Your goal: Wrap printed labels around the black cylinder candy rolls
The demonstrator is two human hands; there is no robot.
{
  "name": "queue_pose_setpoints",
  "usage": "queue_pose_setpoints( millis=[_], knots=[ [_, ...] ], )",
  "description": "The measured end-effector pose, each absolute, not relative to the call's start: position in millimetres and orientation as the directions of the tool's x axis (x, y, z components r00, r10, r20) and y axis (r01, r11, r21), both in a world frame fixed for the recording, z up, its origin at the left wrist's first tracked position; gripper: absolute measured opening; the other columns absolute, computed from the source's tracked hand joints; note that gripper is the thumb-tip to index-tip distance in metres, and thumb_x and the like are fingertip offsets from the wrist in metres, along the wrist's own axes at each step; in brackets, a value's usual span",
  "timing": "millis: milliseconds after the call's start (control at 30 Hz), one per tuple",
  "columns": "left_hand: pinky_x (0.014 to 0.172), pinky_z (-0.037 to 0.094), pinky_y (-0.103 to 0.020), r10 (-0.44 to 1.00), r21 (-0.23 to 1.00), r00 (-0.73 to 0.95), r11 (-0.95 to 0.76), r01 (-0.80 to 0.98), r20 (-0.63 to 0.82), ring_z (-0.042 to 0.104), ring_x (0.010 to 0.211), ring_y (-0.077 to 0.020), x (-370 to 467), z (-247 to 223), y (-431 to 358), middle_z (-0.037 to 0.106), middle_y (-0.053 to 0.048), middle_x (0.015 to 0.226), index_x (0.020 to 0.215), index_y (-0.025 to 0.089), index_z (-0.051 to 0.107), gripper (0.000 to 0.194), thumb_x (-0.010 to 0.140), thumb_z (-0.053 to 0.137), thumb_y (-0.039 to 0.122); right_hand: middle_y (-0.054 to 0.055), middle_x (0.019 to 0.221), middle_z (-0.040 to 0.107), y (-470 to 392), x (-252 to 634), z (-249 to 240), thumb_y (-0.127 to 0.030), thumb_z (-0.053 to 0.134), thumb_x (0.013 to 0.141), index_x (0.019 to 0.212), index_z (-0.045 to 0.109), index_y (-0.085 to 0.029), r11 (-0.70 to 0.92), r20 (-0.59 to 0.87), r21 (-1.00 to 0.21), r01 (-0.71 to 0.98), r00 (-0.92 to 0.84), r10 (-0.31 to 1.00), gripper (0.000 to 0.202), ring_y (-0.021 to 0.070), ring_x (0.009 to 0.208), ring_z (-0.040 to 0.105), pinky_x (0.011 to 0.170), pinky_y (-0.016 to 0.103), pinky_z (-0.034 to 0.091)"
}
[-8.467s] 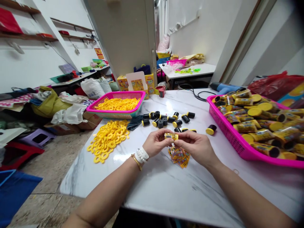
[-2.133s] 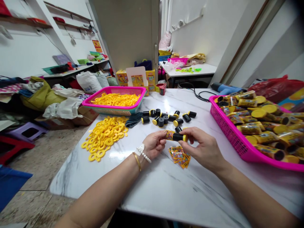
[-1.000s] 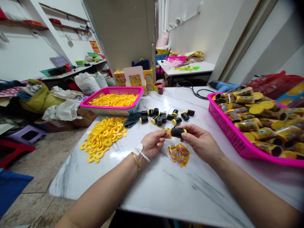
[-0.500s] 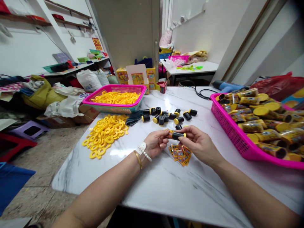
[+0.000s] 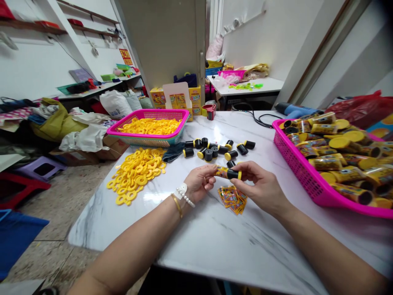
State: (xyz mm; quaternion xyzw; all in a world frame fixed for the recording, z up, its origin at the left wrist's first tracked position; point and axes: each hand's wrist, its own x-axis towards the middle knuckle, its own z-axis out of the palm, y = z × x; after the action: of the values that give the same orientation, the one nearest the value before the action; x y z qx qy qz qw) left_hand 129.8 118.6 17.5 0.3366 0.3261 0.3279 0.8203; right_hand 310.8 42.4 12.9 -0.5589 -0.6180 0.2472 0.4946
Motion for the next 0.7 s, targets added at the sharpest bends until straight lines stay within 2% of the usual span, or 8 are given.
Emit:
queue_pose_setpoints(
  millis=[100, 233, 300, 367, 433, 533, 600, 700],
  knots=[
    [0.035, 0.023, -0.014, 0.781, 0.797, 0.546, 0.522, -0.304, -0.303, 0.041, 0.043, -0.0019, 130, 18, 118, 0.065, -0.005, 0.071, 0.080, 0.010, 0.062, 0.015, 0.076, 0.074, 0.019, 0.007, 0.114, 0.069, 41, 309, 15, -0.026, 0.071, 0.080, 0.101, 0.063, -0.023, 0.286, 0.336, -0.878, 0.384, 0.067, 0.940, 0.023, 0.0148, 0.074, 0.062, 0.066, 0.031, 0.055],
    [0.040, 0.030, -0.016, 0.894, 0.923, 0.407, 0.303, -0.238, -0.189, 0.048, 0.047, -0.0045, 129, 17, 122, 0.061, 0.000, 0.069, 0.084, 0.012, 0.062, 0.032, 0.069, 0.083, 0.031, 0.006, 0.102, 0.072, 40, 311, 18, -0.027, 0.074, 0.080, 0.103, 0.065, -0.022, 0.298, 0.335, -0.887, 0.352, 0.047, 0.941, 0.025, 0.0152, 0.073, 0.063, 0.068, 0.031, 0.055],
    [0.046, 0.039, -0.017, 0.881, 0.960, 0.462, 0.209, -0.186, -0.102, 0.055, 0.056, -0.0066, 127, 17, 125, 0.064, -0.001, 0.079, 0.098, 0.013, 0.064, 0.045, 0.064, 0.087, 0.032, 0.006, 0.097, 0.071, 41, 312, 18, -0.028, 0.077, 0.078, 0.103, 0.066, -0.021, 0.325, 0.358, -0.889, 0.324, 0.047, 0.932, 0.028, 0.0153, 0.074, 0.063, 0.069, 0.031, 0.056],
    [0.056, 0.046, -0.021, 0.793, 0.971, 0.605, 0.192, -0.141, -0.069, 0.059, 0.062, -0.0089, 124, 16, 129, 0.066, -0.002, 0.083, 0.107, 0.014, 0.063, 0.055, 0.062, 0.088, 0.032, 0.005, 0.097, 0.070, 42, 312, 17, -0.028, 0.079, 0.077, 0.104, 0.068, -0.021, 0.365, 0.393, -0.880, 0.302, 0.033, 0.919, 0.030, 0.0150, 0.074, 0.063, 0.069, 0.031, 0.057],
    [0.062, 0.047, -0.024, 0.712, 0.972, 0.698, 0.208, -0.107, -0.076, 0.059, 0.061, -0.0091, 121, 14, 131, 0.066, -0.002, 0.078, 0.104, 0.013, 0.064, 0.051, 0.064, 0.087, 0.035, 0.006, 0.106, 0.068, 43, 312, 15, -0.026, 0.078, 0.077, 0.104, 0.070, -0.022, 0.409, 0.431, -0.862, 0.298, 0.009, 0.902, 0.029, 0.0144, 0.077, 0.063, 0.071, 0.032, 0.058],
    [0.063, 0.046, -0.025, 0.708, 0.976, 0.702, 0.199, -0.085, -0.083, 0.058, 0.059, -0.0087, 118, 11, 134, 0.066, -0.001, 0.073, 0.096, 0.012, 0.065, 0.047, 0.062, 0.088, 0.035, 0.007, 0.117, 0.061, 44, 312, 15, -0.021, 0.074, 0.081, 0.110, 0.072, -0.025, 0.456, 0.467, -0.839, 0.298, -0.036, 0.883, 0.030, 0.0157, 0.087, 0.065, 0.077, 0.033, 0.060],
    [0.066, 0.045, -0.025, 0.713, 0.982, 0.696, 0.179, -0.067, -0.082, 0.059, 0.062, -0.0093, 119, 10, 133, 0.066, -0.001, 0.075, 0.095, 0.013, 0.067, 0.047, 0.060, 0.090, 0.034, 0.006, 0.111, 0.062, 44, 310, 15, -0.018, 0.071, 0.082, 0.115, 0.071, -0.027, 0.476, 0.491, -0.807, 0.349, -0.049, 0.870, 0.034, 0.0166, 0.088, 0.066, 0.077, 0.033, 0.060],
    [0.072, 0.046, -0.026, 0.716, 0.988, 0.694, 0.147, -0.051, -0.071, 0.061, 0.072, -0.0113, 123, 10, 130, 0.069, -0.003, 0.084, 0.090, 0.013, 0.069, 0.045, 0.057, 0.091, 0.034, 0.003, 0.095, 0.067, 43, 303, 14, -0.015, 0.071, 0.081, 0.120, 0.068, -0.025, 0.510, 0.569, -0.700, 0.500, -0.041, 0.821, 0.041, 0.0170, 0.082, 0.066, 0.076, 0.035, 0.060]
  ],
)
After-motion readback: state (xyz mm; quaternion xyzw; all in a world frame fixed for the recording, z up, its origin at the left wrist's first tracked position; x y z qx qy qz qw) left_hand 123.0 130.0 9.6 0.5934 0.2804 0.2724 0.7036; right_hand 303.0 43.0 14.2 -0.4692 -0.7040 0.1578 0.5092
